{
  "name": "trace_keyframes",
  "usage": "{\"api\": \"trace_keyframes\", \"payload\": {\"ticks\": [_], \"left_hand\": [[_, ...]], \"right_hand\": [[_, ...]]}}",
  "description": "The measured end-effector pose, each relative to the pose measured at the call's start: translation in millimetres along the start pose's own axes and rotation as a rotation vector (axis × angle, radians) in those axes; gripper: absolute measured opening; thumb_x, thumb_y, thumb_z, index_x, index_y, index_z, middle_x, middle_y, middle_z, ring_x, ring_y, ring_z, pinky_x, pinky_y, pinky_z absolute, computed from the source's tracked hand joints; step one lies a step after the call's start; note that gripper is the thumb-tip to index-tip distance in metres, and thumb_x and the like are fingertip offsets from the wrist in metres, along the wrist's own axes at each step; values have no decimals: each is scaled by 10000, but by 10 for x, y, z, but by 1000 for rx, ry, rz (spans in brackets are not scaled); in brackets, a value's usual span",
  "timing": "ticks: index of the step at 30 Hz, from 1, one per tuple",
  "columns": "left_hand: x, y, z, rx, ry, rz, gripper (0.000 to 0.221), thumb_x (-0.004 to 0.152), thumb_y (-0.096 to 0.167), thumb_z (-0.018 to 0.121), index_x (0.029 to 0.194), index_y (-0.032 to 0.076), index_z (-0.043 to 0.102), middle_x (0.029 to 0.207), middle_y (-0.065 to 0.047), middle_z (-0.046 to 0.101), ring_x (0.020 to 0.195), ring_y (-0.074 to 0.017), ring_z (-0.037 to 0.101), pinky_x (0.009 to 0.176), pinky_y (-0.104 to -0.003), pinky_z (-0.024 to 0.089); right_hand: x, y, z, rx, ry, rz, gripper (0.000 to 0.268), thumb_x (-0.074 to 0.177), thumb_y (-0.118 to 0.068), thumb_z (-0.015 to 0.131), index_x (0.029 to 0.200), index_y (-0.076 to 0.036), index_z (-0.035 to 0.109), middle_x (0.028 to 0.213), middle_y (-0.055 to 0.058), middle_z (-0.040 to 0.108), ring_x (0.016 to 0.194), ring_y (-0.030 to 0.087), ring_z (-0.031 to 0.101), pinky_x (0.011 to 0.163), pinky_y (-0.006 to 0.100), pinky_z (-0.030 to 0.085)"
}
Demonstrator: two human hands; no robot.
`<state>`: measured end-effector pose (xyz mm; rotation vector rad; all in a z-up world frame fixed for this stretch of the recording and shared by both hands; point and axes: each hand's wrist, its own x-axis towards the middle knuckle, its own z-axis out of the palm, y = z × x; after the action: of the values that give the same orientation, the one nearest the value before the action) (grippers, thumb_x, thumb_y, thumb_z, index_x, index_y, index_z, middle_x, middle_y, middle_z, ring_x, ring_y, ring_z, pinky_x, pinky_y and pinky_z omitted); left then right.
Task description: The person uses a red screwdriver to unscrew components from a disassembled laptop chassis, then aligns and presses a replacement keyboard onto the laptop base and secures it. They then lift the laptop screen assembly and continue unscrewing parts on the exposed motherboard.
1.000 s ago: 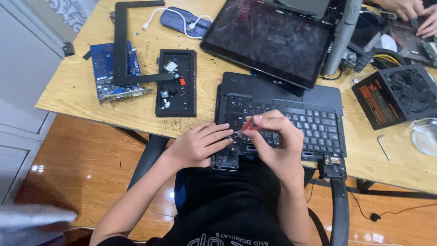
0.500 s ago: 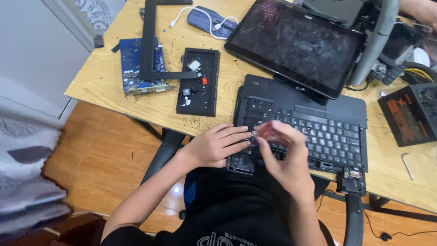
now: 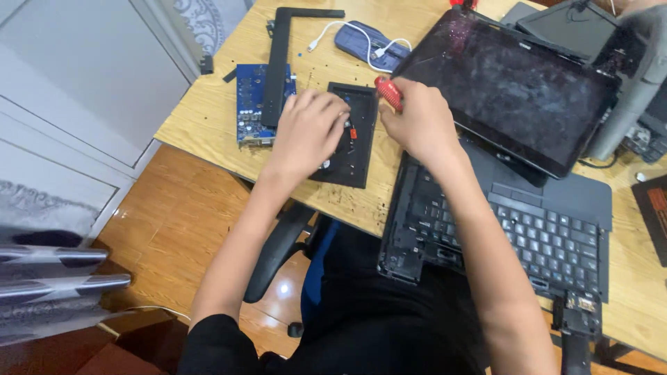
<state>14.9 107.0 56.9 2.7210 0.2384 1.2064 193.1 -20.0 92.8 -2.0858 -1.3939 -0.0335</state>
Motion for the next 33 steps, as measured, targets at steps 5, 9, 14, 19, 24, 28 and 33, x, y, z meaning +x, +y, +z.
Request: {"api": "trace_keyframes", "payload": {"ticks": [5, 9, 14, 19, 24, 28, 33], "left_hand": [[222, -245, 180, 19, -113, -123, 96, 937, 162, 695, 979, 96, 753, 1015, -45, 709, 1048, -284, 618, 894, -439, 448], [272, -360, 415, 82, -176, -184, 137, 937, 209, 700, 923, 95, 774, 943, -69, 700, 998, -308, 610, 868, -454, 447], [296, -508, 508, 151, -207, -244, 122, 896, 180, 690, 902, 98, 781, 943, -80, 705, 998, -327, 611, 863, -473, 446], [272, -555, 546, 169, -217, -273, 125, 895, 193, 696, 889, 99, 779, 926, -82, 702, 1005, -332, 609, 862, -478, 443], [299, -555, 581, 122, -187, -270, 117, 900, 178, 701, 915, 99, 786, 940, -81, 705, 990, -333, 599, 869, -465, 443], [335, -491, 495, 76, -177, -271, 118, 893, 172, 712, 929, 88, 788, 954, -83, 709, 999, -322, 600, 896, -452, 444], [454, -189, 246, -204, -58, -341, 124, 951, 127, 696, 958, 26, 767, 989, -94, 735, 982, -329, 598, 904, -431, 474]], "right_hand": [[236, 98, 273, -82, -62, 51, 272, 830, -227, 802, 1054, -78, 755, 889, 252, 713, 877, 446, 684, 793, 533, 550], [326, 119, 420, -132, -105, 21, 241, 828, -229, 806, 1025, -95, 767, 875, 223, 724, 865, 422, 697, 775, 519, 561], [419, 195, 507, -175, -139, 32, 257, 805, -229, 814, 1035, -121, 776, 855, 208, 726, 834, 410, 702, 748, 504, 566], [479, 79, 453, -160, -184, 60, 275, 812, -258, 818, 1065, -158, 781, 847, 197, 730, 822, 401, 704, 744, 496, 568], [531, 145, 526, -180, -166, -27, 231, 821, -256, 812, 1028, -156, 790, 841, 189, 733, 815, 397, 705, 737, 500, 566], [522, 99, 515, -150, -122, -10, 193, 866, -260, 797, 978, -106, 764, 807, 192, 722, 797, 408, 697, 711, 506, 557], [324, -63, 279, 97, 84, -122, 148, 899, -192, 765, 977, -70, 734, 769, 202, 678, 752, 413, 679, 659, 464, 549]]}}
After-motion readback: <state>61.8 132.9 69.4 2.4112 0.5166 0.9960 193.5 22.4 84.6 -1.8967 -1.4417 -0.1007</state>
